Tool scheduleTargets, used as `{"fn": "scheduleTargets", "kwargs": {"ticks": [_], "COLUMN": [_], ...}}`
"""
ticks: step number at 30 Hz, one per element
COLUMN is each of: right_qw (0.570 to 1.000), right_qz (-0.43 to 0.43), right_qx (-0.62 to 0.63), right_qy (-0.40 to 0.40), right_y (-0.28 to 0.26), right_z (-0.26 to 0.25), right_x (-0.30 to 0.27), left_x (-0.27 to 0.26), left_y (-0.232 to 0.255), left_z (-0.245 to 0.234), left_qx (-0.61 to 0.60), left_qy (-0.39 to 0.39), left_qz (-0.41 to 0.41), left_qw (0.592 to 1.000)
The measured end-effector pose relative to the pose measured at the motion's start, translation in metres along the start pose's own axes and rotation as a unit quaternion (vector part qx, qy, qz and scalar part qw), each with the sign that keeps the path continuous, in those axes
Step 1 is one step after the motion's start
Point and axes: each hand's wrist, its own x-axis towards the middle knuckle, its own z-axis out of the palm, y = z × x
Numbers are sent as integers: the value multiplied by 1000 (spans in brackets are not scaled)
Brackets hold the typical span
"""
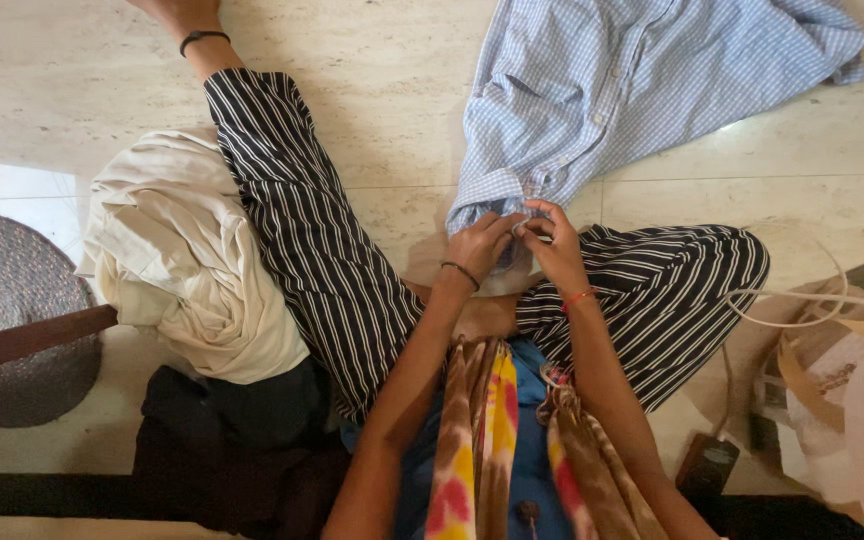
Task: The person buttons a long-sleeved shirt while sitting on the floor and then folds the shirt by tucking in the sleeves and folding the torso.
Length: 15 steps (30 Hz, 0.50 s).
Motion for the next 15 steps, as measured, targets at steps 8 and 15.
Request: {"fn": "scheduleTargets", "kwargs": {"ticks": [8,15], "right_qw": [995,996], "right_qz": [2,13], "right_qx": [84,73], "right_qy": [60,52], "right_y": [16,42], "right_z": [1,3], "right_x": [7,17], "left_x": [-3,5], "left_y": [6,15], "left_z": [6,-10], "left_qx": [-63,-68], "left_qy": [128,38], "left_qz": [52,-3], "left_qw": [988,997]}}
